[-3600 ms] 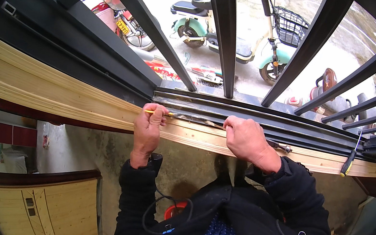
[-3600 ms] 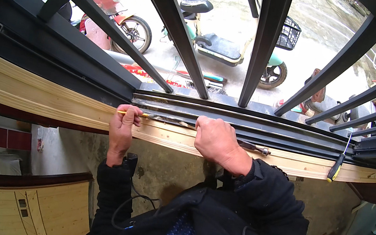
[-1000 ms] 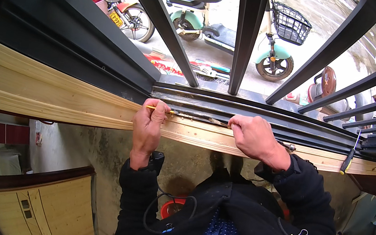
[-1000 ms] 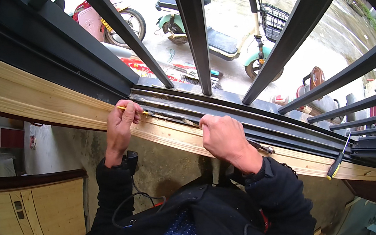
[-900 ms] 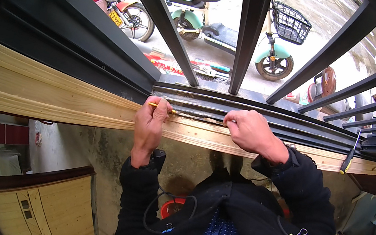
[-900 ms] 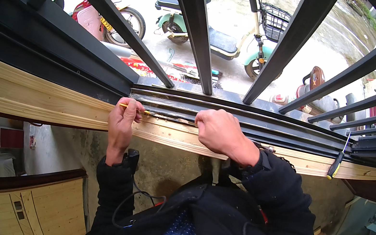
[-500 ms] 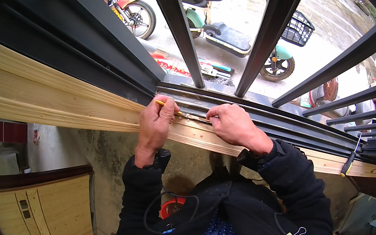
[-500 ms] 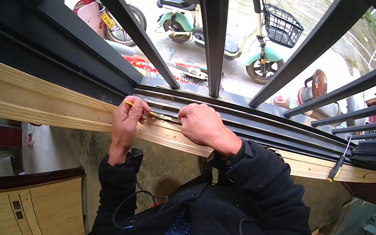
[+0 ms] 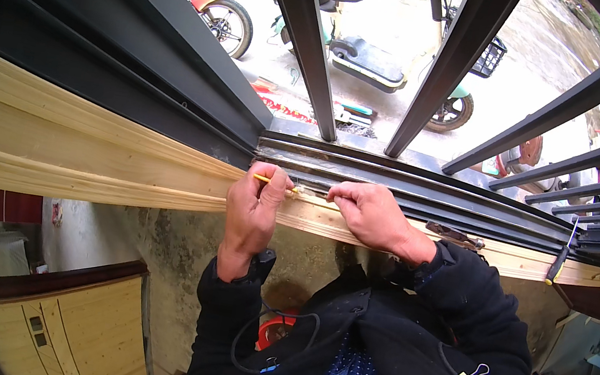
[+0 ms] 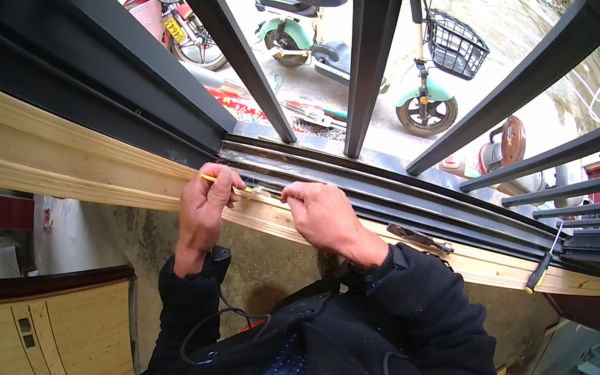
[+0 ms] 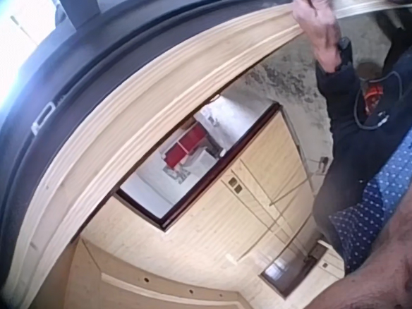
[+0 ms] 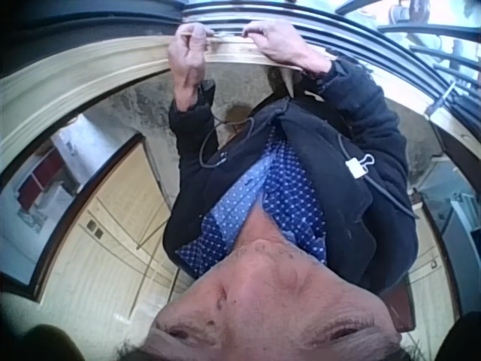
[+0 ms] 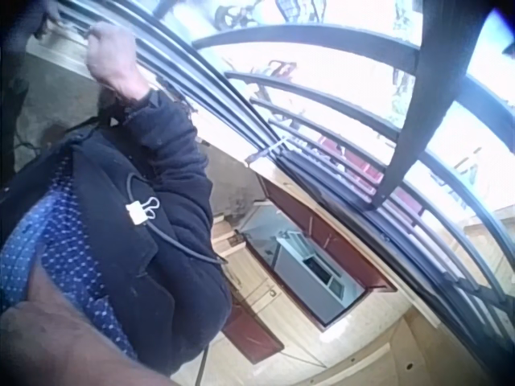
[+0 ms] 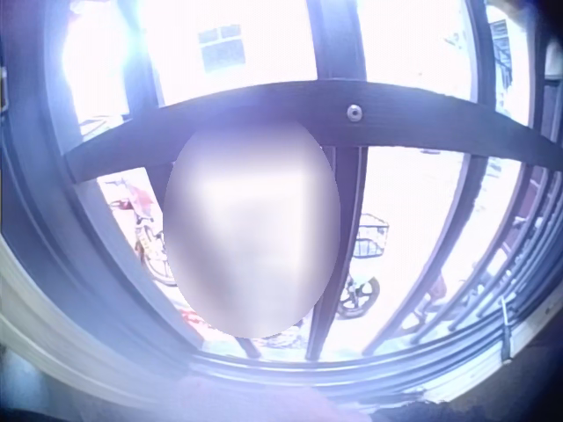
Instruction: The person uses a utility knife to scrape and clean the gap between a wooden window trim and the metal frame. They then wipe the area with a cloth and place the cloth into a red bucket of water.
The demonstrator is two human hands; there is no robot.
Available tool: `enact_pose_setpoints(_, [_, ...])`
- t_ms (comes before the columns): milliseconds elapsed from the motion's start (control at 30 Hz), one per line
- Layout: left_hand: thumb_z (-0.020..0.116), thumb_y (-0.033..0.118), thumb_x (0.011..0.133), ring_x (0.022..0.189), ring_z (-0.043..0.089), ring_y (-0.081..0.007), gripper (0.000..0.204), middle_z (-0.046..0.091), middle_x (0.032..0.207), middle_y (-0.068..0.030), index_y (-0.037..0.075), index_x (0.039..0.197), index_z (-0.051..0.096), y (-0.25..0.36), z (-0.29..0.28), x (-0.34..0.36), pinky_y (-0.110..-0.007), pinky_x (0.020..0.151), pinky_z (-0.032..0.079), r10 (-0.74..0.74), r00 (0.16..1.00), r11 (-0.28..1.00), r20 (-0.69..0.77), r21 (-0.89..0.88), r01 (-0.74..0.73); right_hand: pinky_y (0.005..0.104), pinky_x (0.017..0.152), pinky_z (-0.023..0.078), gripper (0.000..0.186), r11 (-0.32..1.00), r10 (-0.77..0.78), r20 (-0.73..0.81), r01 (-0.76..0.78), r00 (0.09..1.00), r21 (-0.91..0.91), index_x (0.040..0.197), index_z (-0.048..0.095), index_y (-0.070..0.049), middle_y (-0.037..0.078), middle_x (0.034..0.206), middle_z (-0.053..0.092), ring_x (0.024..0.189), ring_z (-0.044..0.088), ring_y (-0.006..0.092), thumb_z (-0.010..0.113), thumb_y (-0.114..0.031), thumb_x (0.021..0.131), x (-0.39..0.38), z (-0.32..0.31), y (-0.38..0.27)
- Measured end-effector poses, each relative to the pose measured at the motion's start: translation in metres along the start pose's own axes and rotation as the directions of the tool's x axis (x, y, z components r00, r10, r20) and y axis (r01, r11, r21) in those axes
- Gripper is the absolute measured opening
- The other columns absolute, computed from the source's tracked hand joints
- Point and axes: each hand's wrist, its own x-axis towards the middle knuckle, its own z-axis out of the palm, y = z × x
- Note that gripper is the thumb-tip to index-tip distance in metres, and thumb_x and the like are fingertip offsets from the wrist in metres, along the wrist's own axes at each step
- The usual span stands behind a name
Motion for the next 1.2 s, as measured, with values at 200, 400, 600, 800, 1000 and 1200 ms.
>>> enact_pose_setpoints(200, [0.067,0.026,0.104,0.062,0.058,-0.0179,0.028,0.061,0.068,-0.0109,0.001,0.092,0.066,0.033,-0.024,-0.044,-0.035,0.06,0.046,-0.2,0.97,0.944,0.137,0.291,0.154,0.0501,0.065,0.056,0.021,0.979,-0.19,0.261,0.204,0.947,-0.028,0.105,0.076,-0.012,0.019,0.077,0.071,0.071,0.07,0.0422,0.06,-0.013,0.091,-0.034,0.013,-0.011])
enact_pose_setpoints(400, [0.068,0.022,0.103,0.065,0.061,-0.0192,0.023,0.065,0.075,-0.011,0.0,0.097,0.066,0.037,-0.027,-0.05,-0.033,0.062,0.047,-0.057,0.995,0.913,0.081,0.409,0.019,0.0521,0.06,0.053,0.013,0.974,-0.122,0.101,0.139,0.987,-0.179,0.099,0.07,-0.009,0.019,0.072,0.068,0.067,0.068,0.043,0.061,-0.013,0.091,-0.044,-0.002,-0.016])
enact_pose_setpoints(600, [0.062,0.021,0.108,0.074,0.054,-0.0087,0.021,0.066,0.086,-0.0023,0.0,0.107,0.066,0.019,-0.008,-0.027,-0.026,0.068,0.045,0.076,0.987,0.994,-0.144,0.085,-0.064,0.0506,0.067,0.058,0.019,0.984,0.095,-0.126,-0.112,0.988,-0.141,0.104,0.074,-0.007,0.023,0.08,0.072,0.072,0.071,0.0441,0.059,-0.015,0.096,-0.052,-0.024,-0.014])
enact_pose_setpoints(800, [0.063,0.023,0.108,0.072,0.052,-0.0092,0.022,0.063,0.082,-0.0011,0.002,0.104,0.066,-0.005,0.003,-0.011,-0.027,0.065,0.043,0.081,0.989,0.996,-0.127,0.056,-0.074,0.0518,0.077,0.058,0.024,0.966,0.207,-0.14,-0.225,0.968,-0.126,0.102,0.077,-0.005,0.024,0.085,0.072,0.081,0.072,0.0445,0.056,-0.016,0.095,-0.054,-0.03,-0.011])
enact_pose_setpoints(1000, [0.063,0.024,0.108,0.075,0.054,-0.0101,0.022,0.064,0.084,-0.0021,0.002,0.104,0.066,-0.016,0.002,-0.006,-0.026,0.069,0.045,0.068,0.992,0.998,-0.109,0.009,-0.067,0.0521,0.082,0.058,0.027,0.949,0.232,-0.102,-0.248,0.967,-0.195,0.1,0.079,-0.005,0.023,0.089,0.074,0.086,0.072,0.0441,0.054,-0.016,0.093,-0.041,-0.036,-0.01])
enact_pose_setpoints(1200, [0.063,0.023,0.108,0.075,0.054,-0.01,0.022,0.064,0.083,-0.0017,0.002,0.104,0.066,-0.021,0.007,-0.002,-0.027,0.068,0.045,0.073,0.993,0.997,-0.098,-0.009,-0.074,0.0522,0.088,0.057,0.029,0.94,0.252,-0.046,-0.256,0.966,-0.224,0.102,0.079,-0.006,0.023,0.099,0.075,0.095,0.072,0.043,0.055,-0.017,0.092,-0.015,-0.018,-0.011])
